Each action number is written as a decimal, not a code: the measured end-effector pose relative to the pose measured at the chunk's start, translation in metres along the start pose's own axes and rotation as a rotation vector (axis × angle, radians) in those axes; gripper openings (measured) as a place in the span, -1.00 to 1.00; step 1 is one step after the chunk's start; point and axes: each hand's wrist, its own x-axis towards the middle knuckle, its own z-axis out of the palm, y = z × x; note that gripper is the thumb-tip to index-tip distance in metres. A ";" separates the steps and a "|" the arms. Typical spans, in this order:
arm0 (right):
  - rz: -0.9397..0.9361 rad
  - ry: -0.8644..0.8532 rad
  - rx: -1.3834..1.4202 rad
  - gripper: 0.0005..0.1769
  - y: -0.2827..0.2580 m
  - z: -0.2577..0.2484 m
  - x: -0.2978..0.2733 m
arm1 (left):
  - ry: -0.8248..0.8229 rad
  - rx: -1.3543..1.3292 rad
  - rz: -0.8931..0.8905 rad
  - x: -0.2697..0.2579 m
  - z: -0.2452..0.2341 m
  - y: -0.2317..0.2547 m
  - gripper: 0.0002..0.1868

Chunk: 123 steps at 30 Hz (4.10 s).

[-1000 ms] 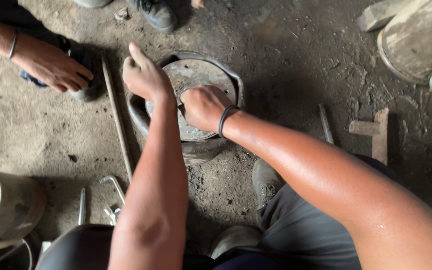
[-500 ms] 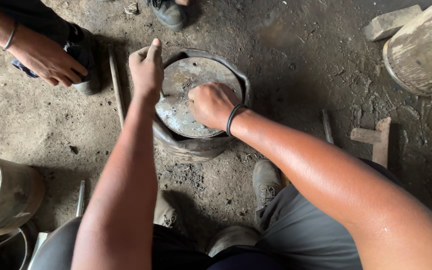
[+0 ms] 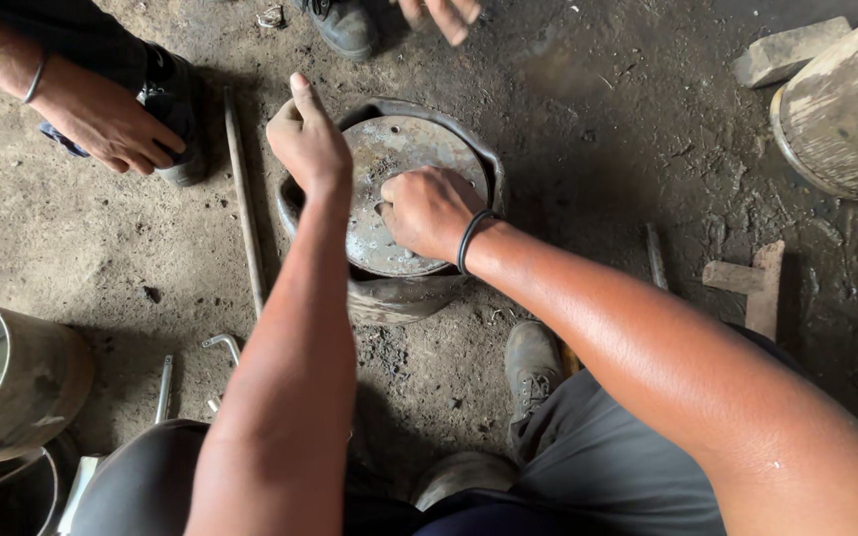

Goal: The person sits on the ground and uses a metal rod to manipulate a central hole in a circular metal plate attached to a cylindrical container. Another person assists by holding the rod. The person then lifts the container to inspect the underside.

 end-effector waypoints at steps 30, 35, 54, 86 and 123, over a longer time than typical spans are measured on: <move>0.031 -0.047 -0.008 -0.77 -0.006 -0.010 -0.003 | -0.719 -0.390 -0.314 0.028 -0.044 0.010 -0.51; -0.007 0.027 -0.083 -0.83 0.001 -0.003 -0.003 | 0.183 -0.130 0.082 -0.028 0.008 0.019 -0.48; 0.032 -0.059 -0.015 -0.76 -0.006 -0.007 -0.003 | -0.166 -0.211 0.079 -0.005 -0.016 0.000 -0.48; -0.093 0.012 -0.143 -0.73 0.036 0.003 -0.020 | -0.422 -0.343 -0.035 -0.045 -0.091 0.011 -0.62; -0.157 0.319 0.926 -0.52 -0.124 0.174 -0.037 | -0.170 -0.898 -0.543 -0.042 -0.215 0.007 -0.80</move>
